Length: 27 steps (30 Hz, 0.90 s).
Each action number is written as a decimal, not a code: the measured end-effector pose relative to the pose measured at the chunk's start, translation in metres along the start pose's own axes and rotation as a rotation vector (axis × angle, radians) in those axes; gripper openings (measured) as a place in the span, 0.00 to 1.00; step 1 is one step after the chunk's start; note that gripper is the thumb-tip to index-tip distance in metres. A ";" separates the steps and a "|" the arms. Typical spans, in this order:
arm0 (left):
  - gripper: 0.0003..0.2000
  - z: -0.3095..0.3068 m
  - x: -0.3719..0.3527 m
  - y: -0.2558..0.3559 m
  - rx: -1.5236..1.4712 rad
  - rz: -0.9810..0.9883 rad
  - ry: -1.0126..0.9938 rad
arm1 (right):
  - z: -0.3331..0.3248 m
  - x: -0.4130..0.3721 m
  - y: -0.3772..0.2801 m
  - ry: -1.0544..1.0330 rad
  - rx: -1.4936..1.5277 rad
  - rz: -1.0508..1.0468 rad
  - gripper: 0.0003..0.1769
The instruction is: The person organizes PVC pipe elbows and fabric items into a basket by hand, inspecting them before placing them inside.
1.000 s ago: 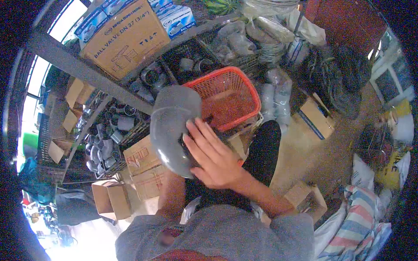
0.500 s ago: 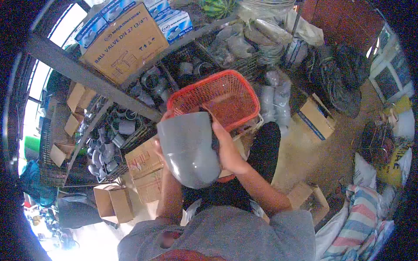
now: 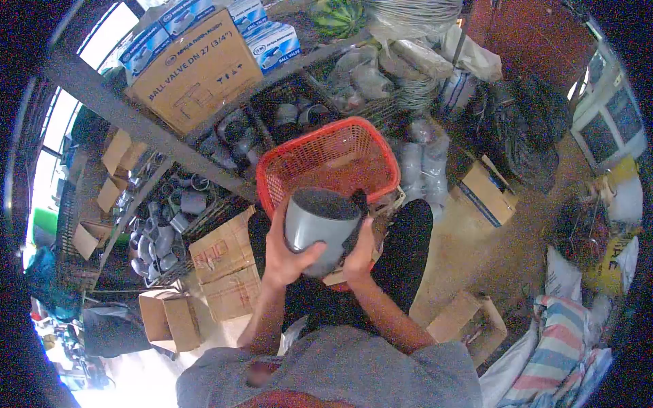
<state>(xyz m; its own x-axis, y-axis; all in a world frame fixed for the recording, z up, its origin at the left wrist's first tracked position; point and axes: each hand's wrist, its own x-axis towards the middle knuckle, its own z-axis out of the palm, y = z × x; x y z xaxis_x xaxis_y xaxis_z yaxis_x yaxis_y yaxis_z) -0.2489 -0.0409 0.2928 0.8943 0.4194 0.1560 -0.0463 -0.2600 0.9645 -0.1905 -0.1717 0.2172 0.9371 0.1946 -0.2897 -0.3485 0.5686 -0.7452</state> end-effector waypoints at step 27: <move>0.39 -0.021 0.040 -0.017 -0.038 0.204 0.123 | 0.036 0.033 0.005 0.054 0.172 -0.197 0.41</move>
<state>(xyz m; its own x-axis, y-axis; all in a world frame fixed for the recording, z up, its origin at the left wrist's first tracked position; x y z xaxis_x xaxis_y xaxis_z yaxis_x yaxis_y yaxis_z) -0.2215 -0.0018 0.2872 0.8041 0.4648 0.3707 -0.2388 -0.3185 0.9174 -0.1611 -0.1339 0.2252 0.9826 0.0263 -0.1837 -0.1461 0.7200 -0.6784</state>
